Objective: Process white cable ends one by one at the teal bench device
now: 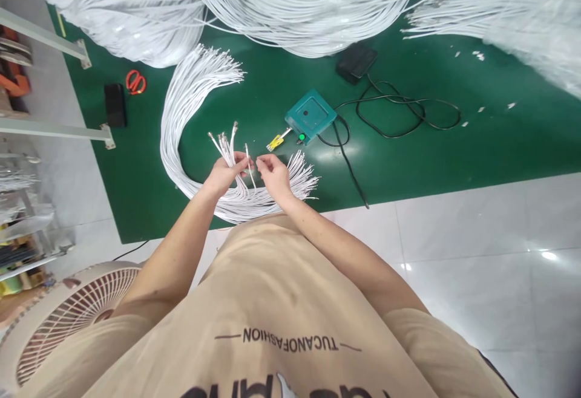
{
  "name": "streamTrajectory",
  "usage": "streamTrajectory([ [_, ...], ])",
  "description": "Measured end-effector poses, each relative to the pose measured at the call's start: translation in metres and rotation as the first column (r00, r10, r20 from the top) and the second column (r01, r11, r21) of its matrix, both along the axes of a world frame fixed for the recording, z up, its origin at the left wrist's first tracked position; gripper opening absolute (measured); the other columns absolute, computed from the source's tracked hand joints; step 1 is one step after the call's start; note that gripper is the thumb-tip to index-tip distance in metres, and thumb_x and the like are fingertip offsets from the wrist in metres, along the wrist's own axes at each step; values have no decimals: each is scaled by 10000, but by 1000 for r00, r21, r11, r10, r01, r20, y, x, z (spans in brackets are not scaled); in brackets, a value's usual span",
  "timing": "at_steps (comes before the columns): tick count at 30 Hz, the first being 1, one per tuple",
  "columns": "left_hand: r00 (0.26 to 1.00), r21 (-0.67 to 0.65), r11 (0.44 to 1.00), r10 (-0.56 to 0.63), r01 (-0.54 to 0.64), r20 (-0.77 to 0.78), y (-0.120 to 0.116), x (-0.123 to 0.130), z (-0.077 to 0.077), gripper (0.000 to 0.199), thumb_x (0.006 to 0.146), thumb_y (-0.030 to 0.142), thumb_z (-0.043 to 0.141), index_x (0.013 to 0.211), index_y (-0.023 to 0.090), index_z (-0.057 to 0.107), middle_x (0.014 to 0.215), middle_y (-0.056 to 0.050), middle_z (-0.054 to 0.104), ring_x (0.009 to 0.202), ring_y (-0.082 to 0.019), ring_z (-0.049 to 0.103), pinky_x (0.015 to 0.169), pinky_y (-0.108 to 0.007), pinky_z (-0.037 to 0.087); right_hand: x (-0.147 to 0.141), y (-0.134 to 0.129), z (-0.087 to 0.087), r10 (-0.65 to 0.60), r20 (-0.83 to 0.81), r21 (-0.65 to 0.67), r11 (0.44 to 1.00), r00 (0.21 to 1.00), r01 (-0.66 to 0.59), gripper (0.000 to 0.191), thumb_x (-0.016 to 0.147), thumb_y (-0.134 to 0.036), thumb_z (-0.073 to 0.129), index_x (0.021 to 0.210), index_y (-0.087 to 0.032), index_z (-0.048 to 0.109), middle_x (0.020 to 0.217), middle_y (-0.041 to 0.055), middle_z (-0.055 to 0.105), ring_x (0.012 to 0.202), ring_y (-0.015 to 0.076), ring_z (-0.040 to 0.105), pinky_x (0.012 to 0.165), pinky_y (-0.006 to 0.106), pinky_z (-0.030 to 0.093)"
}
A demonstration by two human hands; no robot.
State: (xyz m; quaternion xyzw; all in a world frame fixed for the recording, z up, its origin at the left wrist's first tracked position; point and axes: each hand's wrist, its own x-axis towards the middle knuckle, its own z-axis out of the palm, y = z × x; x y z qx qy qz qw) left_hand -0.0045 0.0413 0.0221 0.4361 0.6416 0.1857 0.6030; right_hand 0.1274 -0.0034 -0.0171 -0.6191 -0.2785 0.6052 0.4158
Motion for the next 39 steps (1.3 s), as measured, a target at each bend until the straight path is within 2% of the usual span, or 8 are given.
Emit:
streamTrajectory([
  [4, 994, 10, 996, -91, 92, -56, -5, 0, 5, 434, 614, 484, 775, 838, 133, 655, 715, -37, 657, 654, -128, 576, 612, -243, 449, 3, 12, 8, 31, -53, 13, 999, 998, -30, 149, 754, -363, 642, 768, -217, 623, 601, -61, 590, 609, 116, 561, 689, 256, 467],
  [7, 991, 21, 992, -122, 124, -56, -6, 2, 10, 394, 637, 476, 755, 803, 133, 653, 713, -42, 660, 646, -125, 567, 611, -244, 438, 2, 18, 11, 3, -192, -10, 1000, 981, -5, 157, 755, -346, 632, 692, -206, 600, 555, -64, 576, 536, 100, 536, 634, 252, 455],
  [11, 991, 9, 992, -127, 127, -30, -6, 1, 11, 387, 639, 455, 756, 828, 132, 656, 718, -42, 655, 664, -132, 575, 607, -241, 433, 1, 20, 13, -133, -388, -100, 990, 912, 101, 153, 714, -328, 673, 710, -186, 616, 559, -68, 580, 472, 67, 493, 562, 231, 425],
  [14, 989, 7, 989, -149, 149, 0, -6, -1, 10, 365, 667, 447, 738, 838, 135, 659, 719, -39, 649, 667, -126, 569, 604, -233, 425, 1, 21, 15, -219, -427, -167, 973, 878, 162, 161, 677, -310, 712, 707, -176, 628, 543, -81, 550, 458, 42, 453, 533, 209, 405],
  [22, 995, -27, 995, -95, 96, 17, -5, 2, 14, 369, 661, 441, 734, 861, 142, 656, 718, -29, 637, 648, -118, 550, 591, -234, 400, 4, 27, 15, -308, -625, -291, 945, 718, 152, 236, 677, -366, 751, 743, -178, 625, 521, -93, 466, 461, 46, 393, 498, 210, 385],
  [26, 998, -22, 998, -55, 55, 7, -6, 5, 15, 310, 679, 396, 713, 845, 144, 644, 679, -11, 618, 630, -109, 538, 589, -229, 393, 7, 24, 14, -263, -552, -250, 957, 791, 144, 336, 640, -469, 765, 759, -187, 625, 584, -76, 535, 482, 44, 418, 520, 212, 389],
  [30, 995, -11, 997, -73, 74, 62, -5, 7, 13, 255, 704, 367, 692, 791, 136, 628, 695, -15, 614, 630, -100, 538, 574, -223, 384, 7, 23, 13, -168, -465, -160, 982, 869, 104, 309, 570, -408, 798, 698, -176, 640, 607, -49, 603, 527, 58, 479, 555, 221, 392],
  [39, 996, -8, 1000, -8, 8, 90, -5, 12, 12, 310, 678, 390, 729, 829, 136, 633, 722, -21, 629, 647, -102, 558, 549, -216, 373, 7, 28, 10, -226, -565, -182, 972, 794, 147, 263, 561, -347, 796, 716, -164, 685, 549, -60, 521, 515, 59, 414, 539, 228, 396],
])
